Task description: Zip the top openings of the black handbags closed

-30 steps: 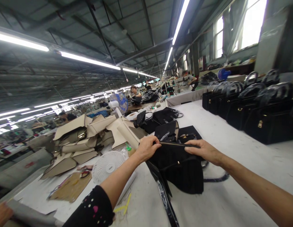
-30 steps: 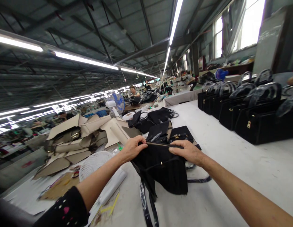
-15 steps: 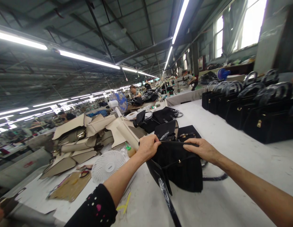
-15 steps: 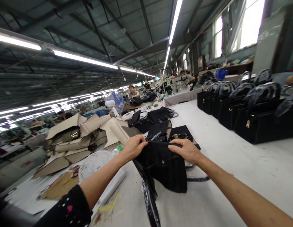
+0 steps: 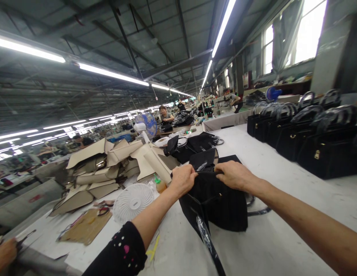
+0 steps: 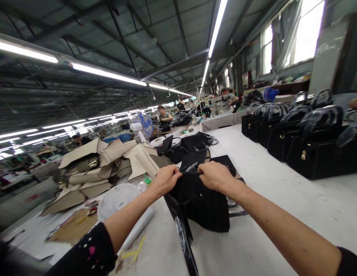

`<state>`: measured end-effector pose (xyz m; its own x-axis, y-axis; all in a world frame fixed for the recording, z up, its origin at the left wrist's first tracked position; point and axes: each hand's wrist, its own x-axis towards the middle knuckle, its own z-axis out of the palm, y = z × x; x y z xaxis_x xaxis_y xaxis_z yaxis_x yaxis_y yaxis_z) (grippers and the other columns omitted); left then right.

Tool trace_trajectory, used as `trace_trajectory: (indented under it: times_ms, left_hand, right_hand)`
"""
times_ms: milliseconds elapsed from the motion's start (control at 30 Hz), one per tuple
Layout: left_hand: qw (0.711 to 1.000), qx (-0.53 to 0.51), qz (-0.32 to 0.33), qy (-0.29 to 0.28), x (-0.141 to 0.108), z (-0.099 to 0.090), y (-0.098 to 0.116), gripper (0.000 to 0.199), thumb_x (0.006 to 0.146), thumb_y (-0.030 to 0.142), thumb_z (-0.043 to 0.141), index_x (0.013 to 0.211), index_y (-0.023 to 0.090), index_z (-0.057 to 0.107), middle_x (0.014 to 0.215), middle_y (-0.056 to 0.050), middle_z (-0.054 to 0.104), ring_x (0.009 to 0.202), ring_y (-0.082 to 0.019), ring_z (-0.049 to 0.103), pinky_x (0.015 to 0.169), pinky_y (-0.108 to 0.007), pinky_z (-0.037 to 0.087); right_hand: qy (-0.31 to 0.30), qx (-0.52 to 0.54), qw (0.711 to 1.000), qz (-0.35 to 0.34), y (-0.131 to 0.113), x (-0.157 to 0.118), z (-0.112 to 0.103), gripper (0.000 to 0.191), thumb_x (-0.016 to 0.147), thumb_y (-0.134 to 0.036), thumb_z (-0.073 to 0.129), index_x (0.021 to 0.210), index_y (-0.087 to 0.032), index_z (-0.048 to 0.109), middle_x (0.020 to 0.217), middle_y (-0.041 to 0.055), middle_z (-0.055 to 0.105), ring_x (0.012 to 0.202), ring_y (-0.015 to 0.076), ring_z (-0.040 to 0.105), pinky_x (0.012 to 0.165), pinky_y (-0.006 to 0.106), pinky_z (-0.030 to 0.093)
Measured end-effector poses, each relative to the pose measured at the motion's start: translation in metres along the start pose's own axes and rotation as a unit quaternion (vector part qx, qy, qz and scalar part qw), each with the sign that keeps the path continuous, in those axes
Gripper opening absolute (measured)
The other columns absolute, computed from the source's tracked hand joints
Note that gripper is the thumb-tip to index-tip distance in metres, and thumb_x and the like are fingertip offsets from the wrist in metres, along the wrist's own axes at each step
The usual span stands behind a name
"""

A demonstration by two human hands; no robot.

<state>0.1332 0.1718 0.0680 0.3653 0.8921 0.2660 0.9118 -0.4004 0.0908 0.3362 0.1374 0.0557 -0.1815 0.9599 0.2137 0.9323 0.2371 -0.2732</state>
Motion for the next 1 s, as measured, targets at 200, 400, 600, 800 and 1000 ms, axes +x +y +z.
trace_trajectory:
  times_ms: [200, 400, 600, 800, 1000]
  left_hand:
    - [1.0, 0.002, 0.008, 0.007, -0.004, 0.001, -0.005, 0.017, 0.083, 0.033, 0.054, 0.075, 0.019, 0.059, 0.08, -0.003, 0.066, 0.079, -0.019, 0.059, 0.073, -0.03, 0.039]
    - [1.0, -0.003, 0.001, 0.022, -0.004, 0.003, -0.004, 0.016, 0.083, 0.033, 0.054, 0.076, 0.019, 0.06, 0.079, -0.003, 0.066, 0.079, -0.022, 0.06, 0.075, -0.034, 0.039]
    - [0.995, -0.074, 0.049, 0.044, -0.011, 0.003, -0.017, 0.01, 0.075, 0.026, 0.061, 0.078, 0.02, 0.054, 0.081, -0.001, 0.062, 0.08, -0.019, 0.056, 0.075, -0.031, 0.041]
    - [0.983, -0.122, 0.068, 0.117, -0.017, 0.011, -0.042, 0.038, 0.057, -0.004, 0.043, 0.087, 0.019, 0.046, 0.095, -0.003, 0.054, 0.093, -0.016, 0.051, 0.083, -0.028, 0.041]
    - [0.986, -0.124, 0.041, 0.101, -0.016, 0.011, -0.04, 0.032, 0.059, -0.002, 0.043, 0.083, 0.019, 0.047, 0.089, -0.003, 0.052, 0.086, -0.016, 0.05, 0.08, -0.028, 0.043]
  right_hand:
    - [-0.007, -0.005, 1.0, 0.002, -0.02, 0.009, 0.012, 0.026, 0.083, -0.038, 0.047, 0.089, -0.026, 0.069, 0.088, 0.0054, 0.069, 0.083, 0.0224, 0.063, 0.066, 0.029, 0.04]
    - [0.005, -0.014, 1.0, 0.006, -0.026, 0.014, 0.015, 0.029, 0.083, -0.044, 0.047, 0.083, -0.024, 0.068, 0.084, 0.0062, 0.069, 0.08, 0.0227, 0.063, 0.063, 0.029, 0.038]
    - [0.01, -0.01, 0.999, -0.045, -0.035, 0.017, 0.015, 0.024, 0.083, -0.039, 0.049, 0.087, -0.024, 0.067, 0.086, 0.0055, 0.07, 0.081, 0.0203, 0.063, 0.062, 0.027, 0.036]
    - [0.018, -0.001, 0.998, -0.056, -0.027, 0.013, 0.013, 0.024, 0.083, -0.037, 0.048, 0.078, -0.022, 0.066, 0.078, 0.0046, 0.069, 0.076, 0.0193, 0.062, 0.06, 0.027, 0.033]
    - [0.017, 0.017, 0.999, -0.049, -0.022, 0.016, 0.017, 0.025, 0.084, -0.038, 0.047, 0.081, -0.024, 0.067, 0.078, 0.0036, 0.069, 0.077, 0.02, 0.062, 0.061, 0.027, 0.033]
